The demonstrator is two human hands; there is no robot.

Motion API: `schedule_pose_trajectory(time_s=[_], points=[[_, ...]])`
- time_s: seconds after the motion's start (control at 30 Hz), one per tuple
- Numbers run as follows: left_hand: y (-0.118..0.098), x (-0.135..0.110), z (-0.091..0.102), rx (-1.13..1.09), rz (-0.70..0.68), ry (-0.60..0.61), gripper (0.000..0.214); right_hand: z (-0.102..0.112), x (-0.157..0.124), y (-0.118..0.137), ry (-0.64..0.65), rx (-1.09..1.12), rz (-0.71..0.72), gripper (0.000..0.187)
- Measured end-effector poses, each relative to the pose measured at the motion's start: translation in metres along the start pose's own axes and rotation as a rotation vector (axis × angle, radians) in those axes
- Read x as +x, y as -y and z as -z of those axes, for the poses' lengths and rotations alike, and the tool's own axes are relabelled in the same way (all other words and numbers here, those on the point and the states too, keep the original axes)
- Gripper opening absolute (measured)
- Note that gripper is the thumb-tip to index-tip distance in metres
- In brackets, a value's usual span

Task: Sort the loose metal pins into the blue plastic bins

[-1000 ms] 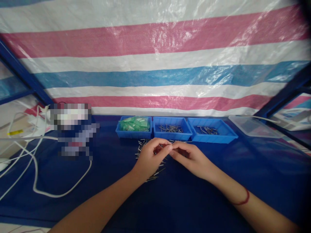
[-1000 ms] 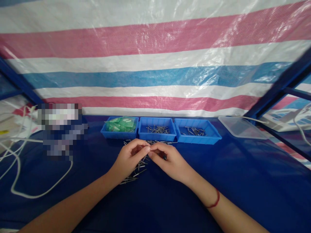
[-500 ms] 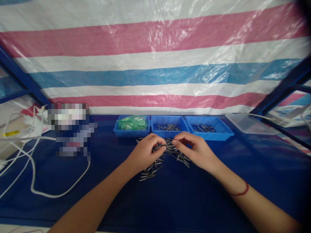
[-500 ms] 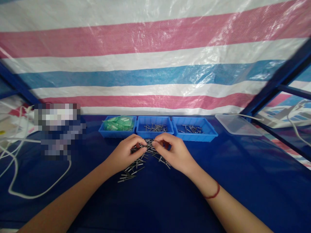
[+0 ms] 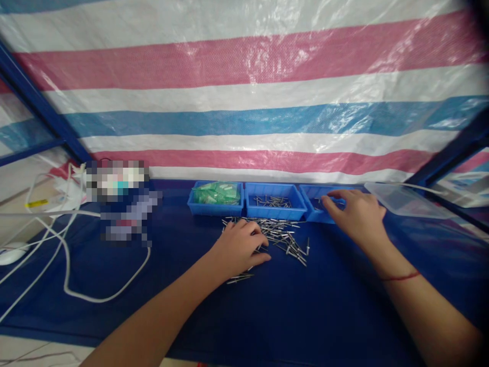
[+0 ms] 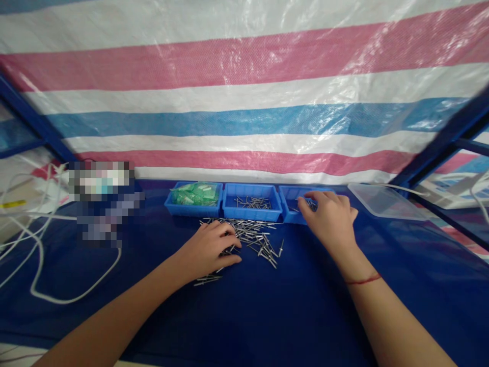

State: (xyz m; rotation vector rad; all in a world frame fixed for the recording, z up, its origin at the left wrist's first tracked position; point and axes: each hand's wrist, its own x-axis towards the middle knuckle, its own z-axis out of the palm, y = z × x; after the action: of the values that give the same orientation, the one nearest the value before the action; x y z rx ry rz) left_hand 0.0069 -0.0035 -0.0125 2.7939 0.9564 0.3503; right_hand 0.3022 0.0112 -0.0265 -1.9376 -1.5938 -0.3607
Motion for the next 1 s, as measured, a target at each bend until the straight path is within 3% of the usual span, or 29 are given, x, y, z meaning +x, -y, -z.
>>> schedule_pose_trajectory(time_s=[0.1, 0.3, 0.43, 0.57, 0.77, 1.0], points=[[-0.003, 0.002, -0.003, -0.008, 0.001, -0.031, 0.013, 0.001, -0.004, 0.01, -0.026, 0.004, 0.103, 0.03], [-0.009, 0.004, -0.009, 0.058, 0.022, -0.045, 0.015, 0.005, -0.019, 0.044, -0.013, 0.211, 0.351, 0.019], [-0.007, 0.005, -0.01, 0.063, 0.024, -0.128, 0.017, 0.005, -0.035, 0.069, 0.101, 0.371, 0.535, 0.014], [-0.005, 0.008, -0.006, -0.116, 0.065, -0.283, 0.021, 0.008, -0.046, 0.086, 0.274, 0.532, 0.664, 0.015], [-0.018, 0.009, -0.006, -0.437, 0.142, -0.462, 0.014, 0.012, -0.056, 0.098, 0.394, 0.754, 0.585, 0.011], [-0.026, 0.009, -0.009, -0.604, 0.152, -0.512, 0.014, 0.011, -0.057, 0.101, 0.463, 0.901, 0.446, 0.021]])
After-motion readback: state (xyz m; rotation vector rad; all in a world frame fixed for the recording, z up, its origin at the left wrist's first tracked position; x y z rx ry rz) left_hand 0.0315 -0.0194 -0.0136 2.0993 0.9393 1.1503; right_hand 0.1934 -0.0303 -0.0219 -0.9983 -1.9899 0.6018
